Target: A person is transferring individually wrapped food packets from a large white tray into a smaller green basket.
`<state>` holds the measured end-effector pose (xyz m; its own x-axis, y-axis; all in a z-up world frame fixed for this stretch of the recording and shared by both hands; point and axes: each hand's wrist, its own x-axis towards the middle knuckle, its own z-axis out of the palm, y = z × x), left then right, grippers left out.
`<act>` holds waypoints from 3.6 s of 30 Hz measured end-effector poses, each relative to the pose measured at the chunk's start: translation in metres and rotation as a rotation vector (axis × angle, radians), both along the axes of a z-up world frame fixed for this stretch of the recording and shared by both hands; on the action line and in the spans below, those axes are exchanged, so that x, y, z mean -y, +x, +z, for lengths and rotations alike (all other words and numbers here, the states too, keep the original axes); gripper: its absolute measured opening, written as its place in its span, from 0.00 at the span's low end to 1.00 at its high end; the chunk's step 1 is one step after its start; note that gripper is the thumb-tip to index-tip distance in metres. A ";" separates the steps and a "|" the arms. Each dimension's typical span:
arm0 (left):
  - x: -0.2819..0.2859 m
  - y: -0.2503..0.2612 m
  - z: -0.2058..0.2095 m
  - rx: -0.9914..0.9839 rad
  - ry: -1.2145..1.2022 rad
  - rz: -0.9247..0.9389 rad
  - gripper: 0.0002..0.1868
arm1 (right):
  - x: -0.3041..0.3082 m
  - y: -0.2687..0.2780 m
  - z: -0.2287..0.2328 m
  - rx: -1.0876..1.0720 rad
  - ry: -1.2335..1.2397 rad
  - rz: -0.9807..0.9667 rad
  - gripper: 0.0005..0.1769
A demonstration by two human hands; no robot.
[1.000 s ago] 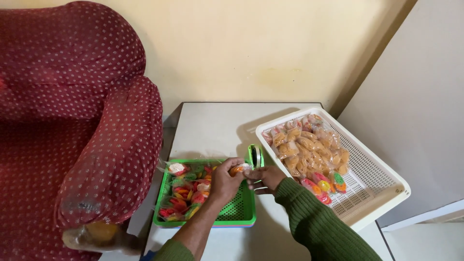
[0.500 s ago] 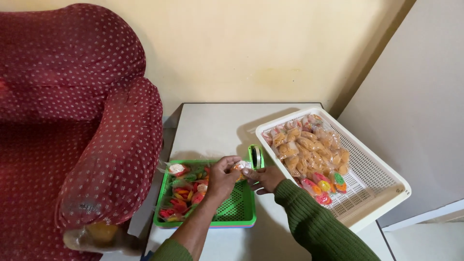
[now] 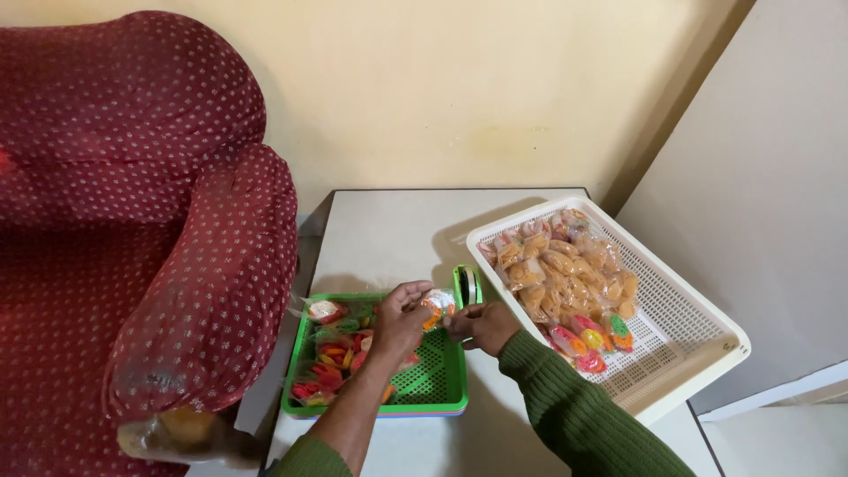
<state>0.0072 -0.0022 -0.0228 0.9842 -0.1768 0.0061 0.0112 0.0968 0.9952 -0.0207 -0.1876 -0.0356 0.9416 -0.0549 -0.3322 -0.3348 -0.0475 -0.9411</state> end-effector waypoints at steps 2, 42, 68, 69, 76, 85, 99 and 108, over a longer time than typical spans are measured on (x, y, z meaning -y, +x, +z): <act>0.000 0.002 -0.002 -0.004 0.021 0.000 0.28 | -0.006 -0.007 0.017 -0.021 0.017 -0.015 0.13; 0.012 -0.023 0.024 -0.202 -0.136 -0.007 0.26 | 0.001 -0.018 0.038 0.212 -0.088 0.144 0.14; 0.164 -0.049 -0.003 -0.326 0.028 -0.332 0.27 | 0.173 -0.067 0.051 0.106 -0.467 0.008 0.21; 0.171 -0.051 0.002 -0.313 0.074 -0.317 0.26 | 0.181 -0.071 0.051 0.107 -0.484 -0.015 0.23; 0.245 -0.028 -0.062 -0.281 0.234 -0.297 0.28 | 0.215 -0.078 0.032 0.025 -0.547 -0.172 0.35; 0.271 -0.039 -0.025 -0.258 0.355 -0.385 0.28 | 0.238 -0.063 -0.026 -0.095 -0.817 -0.219 0.31; 0.249 -0.034 0.015 -0.209 0.476 -0.510 0.39 | 0.236 -0.045 -0.047 -0.104 -0.890 -0.253 0.26; 0.211 -0.034 0.017 -0.248 0.290 -0.525 0.37 | 0.224 -0.047 -0.037 -0.046 -0.890 -0.275 0.25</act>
<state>-0.0268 -0.2133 -0.0056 0.7323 -0.5953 -0.3308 0.2168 -0.2567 0.9419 -0.0676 -0.4111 -0.0722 0.8447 -0.5262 -0.0976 -0.4774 -0.6584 -0.5820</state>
